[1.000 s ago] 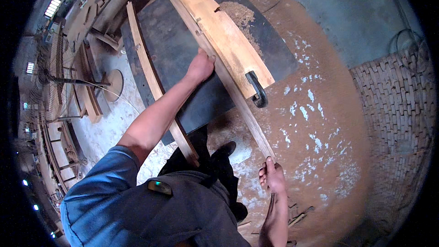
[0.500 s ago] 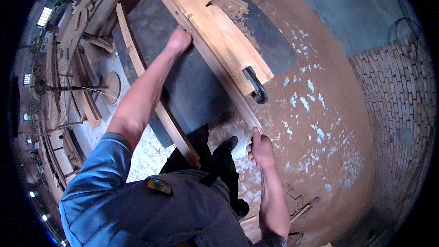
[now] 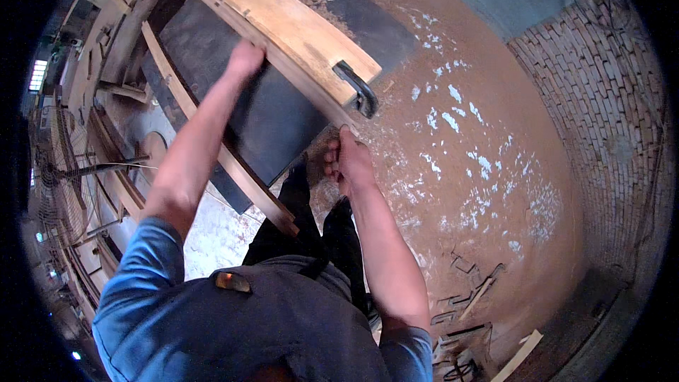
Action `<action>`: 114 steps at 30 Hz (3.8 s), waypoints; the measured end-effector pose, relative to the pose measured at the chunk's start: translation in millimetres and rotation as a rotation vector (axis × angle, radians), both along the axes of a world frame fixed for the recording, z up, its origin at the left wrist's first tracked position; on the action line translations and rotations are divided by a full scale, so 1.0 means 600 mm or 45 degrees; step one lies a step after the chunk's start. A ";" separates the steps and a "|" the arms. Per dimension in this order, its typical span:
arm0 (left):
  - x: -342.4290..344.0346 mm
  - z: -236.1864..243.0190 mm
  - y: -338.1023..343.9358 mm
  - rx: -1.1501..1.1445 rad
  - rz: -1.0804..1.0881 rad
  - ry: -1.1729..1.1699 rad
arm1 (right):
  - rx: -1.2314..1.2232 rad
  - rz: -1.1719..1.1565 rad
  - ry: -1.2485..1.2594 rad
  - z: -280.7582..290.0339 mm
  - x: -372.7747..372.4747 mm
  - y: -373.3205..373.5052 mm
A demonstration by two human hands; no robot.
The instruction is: The person planes a long wooden strip on a workbench, then moves to a table to mark several curved wooden pieces using a set square and pen. The person also briefly handles a paper document.
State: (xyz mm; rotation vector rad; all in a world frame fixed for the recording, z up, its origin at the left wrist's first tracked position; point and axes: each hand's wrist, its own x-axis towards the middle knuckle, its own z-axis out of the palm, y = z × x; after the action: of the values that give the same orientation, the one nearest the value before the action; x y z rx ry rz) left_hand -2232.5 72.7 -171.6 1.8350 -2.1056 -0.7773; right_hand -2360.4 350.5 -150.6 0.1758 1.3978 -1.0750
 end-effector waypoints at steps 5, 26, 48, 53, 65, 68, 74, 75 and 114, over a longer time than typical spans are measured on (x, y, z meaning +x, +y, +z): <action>-0.004 0.000 0.051 0.083 -0.002 0.059 | -0.108 -0.122 -0.110 -0.009 0.020 -0.024; 0.041 0.003 -0.093 0.155 0.152 0.036 | 0.096 0.464 0.383 0.019 0.062 -0.193; 0.116 0.003 -0.291 0.145 0.209 -0.135 | -0.098 0.437 0.483 -0.010 0.192 -0.501; 0.126 0.000 -0.326 0.121 0.169 -0.085 | -0.067 0.331 0.425 -0.010 0.209 -0.551; 0.122 0.046 -0.373 0.396 0.344 0.117 | -0.340 0.799 0.531 0.004 0.249 -0.583; 0.135 0.066 -0.370 0.360 0.529 0.200 | -0.890 1.393 1.287 -0.062 0.261 -0.429; 0.189 0.055 -0.341 0.327 0.667 0.473 | 0.002 2.040 1.134 0.125 0.291 -0.139; 0.210 0.061 -0.322 0.375 0.604 0.540 | 0.039 2.038 1.151 0.121 0.287 -0.116; 0.026 0.028 0.488 0.524 0.479 0.986 | 0.030 1.108 0.649 0.094 -0.275 0.540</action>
State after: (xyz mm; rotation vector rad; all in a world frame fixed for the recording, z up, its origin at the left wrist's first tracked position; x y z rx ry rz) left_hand -2217.0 365.5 -154.6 1.6284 -1.1388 -1.5705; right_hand -2525.5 674.5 -94.0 -0.6839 1.6853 -0.3699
